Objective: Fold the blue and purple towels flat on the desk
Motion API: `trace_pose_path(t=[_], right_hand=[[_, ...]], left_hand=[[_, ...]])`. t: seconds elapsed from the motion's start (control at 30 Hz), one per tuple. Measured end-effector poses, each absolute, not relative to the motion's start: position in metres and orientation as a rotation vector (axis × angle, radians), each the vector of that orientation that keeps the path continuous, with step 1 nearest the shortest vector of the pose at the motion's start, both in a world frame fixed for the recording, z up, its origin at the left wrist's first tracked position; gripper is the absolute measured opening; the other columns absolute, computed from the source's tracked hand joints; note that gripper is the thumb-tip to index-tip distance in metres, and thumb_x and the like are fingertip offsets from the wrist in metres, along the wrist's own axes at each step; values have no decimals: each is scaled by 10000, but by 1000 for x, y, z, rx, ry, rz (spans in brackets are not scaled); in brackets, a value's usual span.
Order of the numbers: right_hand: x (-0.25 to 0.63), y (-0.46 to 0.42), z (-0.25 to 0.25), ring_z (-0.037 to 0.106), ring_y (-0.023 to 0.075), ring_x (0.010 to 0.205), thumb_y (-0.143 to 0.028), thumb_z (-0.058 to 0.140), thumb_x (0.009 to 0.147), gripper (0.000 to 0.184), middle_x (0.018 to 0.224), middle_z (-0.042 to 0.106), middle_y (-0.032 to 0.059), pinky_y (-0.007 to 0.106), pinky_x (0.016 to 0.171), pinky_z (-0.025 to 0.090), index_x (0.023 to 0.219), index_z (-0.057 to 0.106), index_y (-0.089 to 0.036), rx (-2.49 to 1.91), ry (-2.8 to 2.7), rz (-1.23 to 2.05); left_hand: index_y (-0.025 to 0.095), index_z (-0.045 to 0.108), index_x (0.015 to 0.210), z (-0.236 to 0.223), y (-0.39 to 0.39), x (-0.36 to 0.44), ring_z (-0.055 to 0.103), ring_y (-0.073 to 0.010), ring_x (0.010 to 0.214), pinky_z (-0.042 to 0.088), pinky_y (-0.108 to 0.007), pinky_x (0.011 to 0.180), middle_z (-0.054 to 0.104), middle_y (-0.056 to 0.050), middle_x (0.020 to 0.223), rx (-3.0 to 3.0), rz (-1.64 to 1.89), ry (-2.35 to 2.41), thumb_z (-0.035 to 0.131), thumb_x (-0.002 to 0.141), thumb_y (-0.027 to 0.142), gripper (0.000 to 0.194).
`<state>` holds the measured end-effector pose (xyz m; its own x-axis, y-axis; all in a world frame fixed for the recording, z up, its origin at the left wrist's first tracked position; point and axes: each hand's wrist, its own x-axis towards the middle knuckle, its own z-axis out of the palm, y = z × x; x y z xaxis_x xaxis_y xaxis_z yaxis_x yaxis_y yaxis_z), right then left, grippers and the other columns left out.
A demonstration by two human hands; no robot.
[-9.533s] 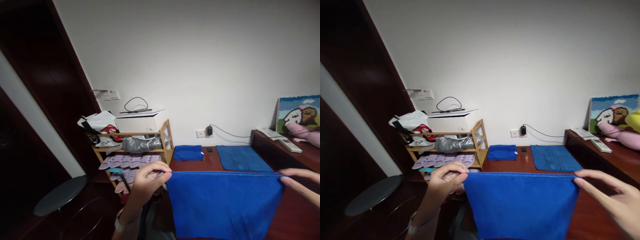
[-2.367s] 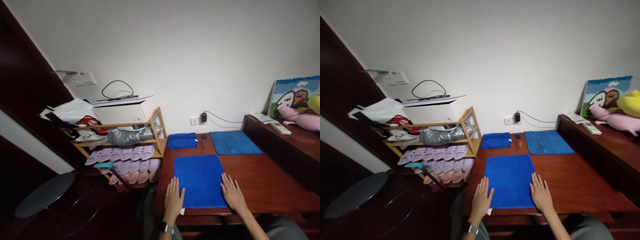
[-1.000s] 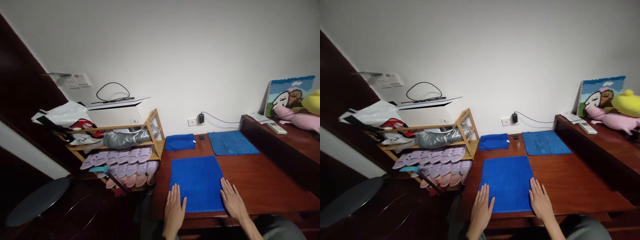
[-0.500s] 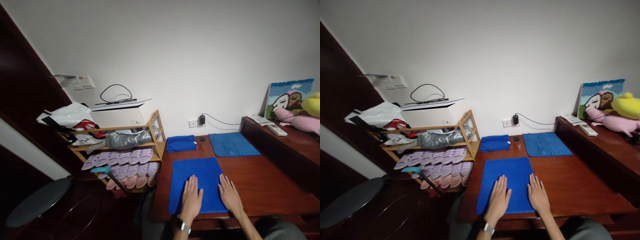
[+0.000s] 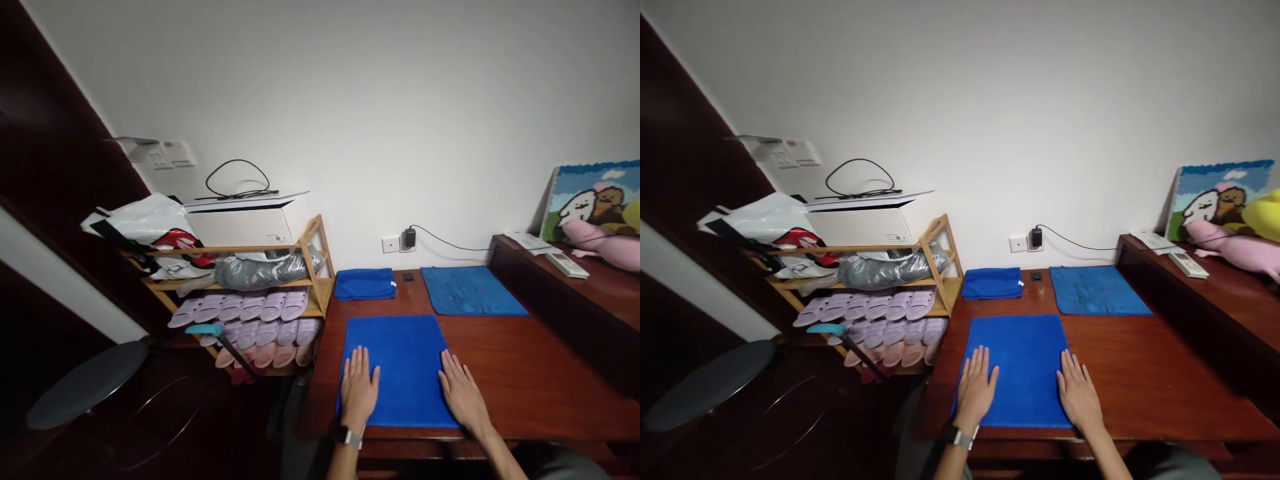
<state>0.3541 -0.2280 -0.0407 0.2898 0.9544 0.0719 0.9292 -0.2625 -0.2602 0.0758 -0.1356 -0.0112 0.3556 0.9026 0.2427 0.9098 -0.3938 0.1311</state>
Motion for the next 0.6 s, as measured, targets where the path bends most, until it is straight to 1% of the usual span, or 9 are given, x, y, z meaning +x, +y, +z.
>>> trace_pose_path(t=[0.1,0.2,0.3,0.37,0.47,0.6], right_hand=[[353,-225,-38,264,253,1583,-467,133,1029,722,1689,318,43,473,1298,217,1640,308,-125,-2379,-1744,151],[354,-211,-29,274,254,1581,-465,132,1029,712,1698,299,36,496,1299,191,1653,276,-154,-2460,-1721,147],[360,-191,-16,218,244,1598,-470,126,1035,704,1715,253,14,494,1303,170,1662,235,-169,-2492,-1729,192],[365,-179,-12,185,240,1605,-469,139,1039,703,1721,235,14,476,1305,170,1662,226,-156,-2481,-1747,238],[370,-172,-14,182,235,1605,-443,146,1042,701,1719,245,44,455,1311,156,1656,234,-116,-2421,-1767,203],[372,-172,-24,208,218,1599,-434,136,1043,711,1711,263,65,429,1312,167,1644,260,-75,-2325,-1810,174]], left_hand=[[161,367,1624,-17,-128,46,345,-269,1549,343,-491,1256,400,-110,1659,-2480,-431,-1698,294,1087,466,622],[110,383,1609,-20,-129,45,336,-265,1553,331,-478,1265,383,-131,1664,-2457,-429,-1693,299,1086,449,629],[94,383,1606,-22,-131,51,333,-265,1554,327,-472,1269,380,-138,1664,-2456,-443,-1683,312,1085,449,634],[114,373,1614,-24,-130,49,344,-265,1549,340,-476,1263,391,-132,1659,-2457,-468,-1665,324,1082,454,633],[132,374,1616,-26,-129,44,369,-268,1537,353,-494,1254,414,-129,1647,-2443,-495,-1656,339,1075,442,625],[130,416,1596,-16,-127,59,394,-276,1524,317,-534,1265,461,-139,1617,-2442,-529,-1653,354,1051,351,592]])
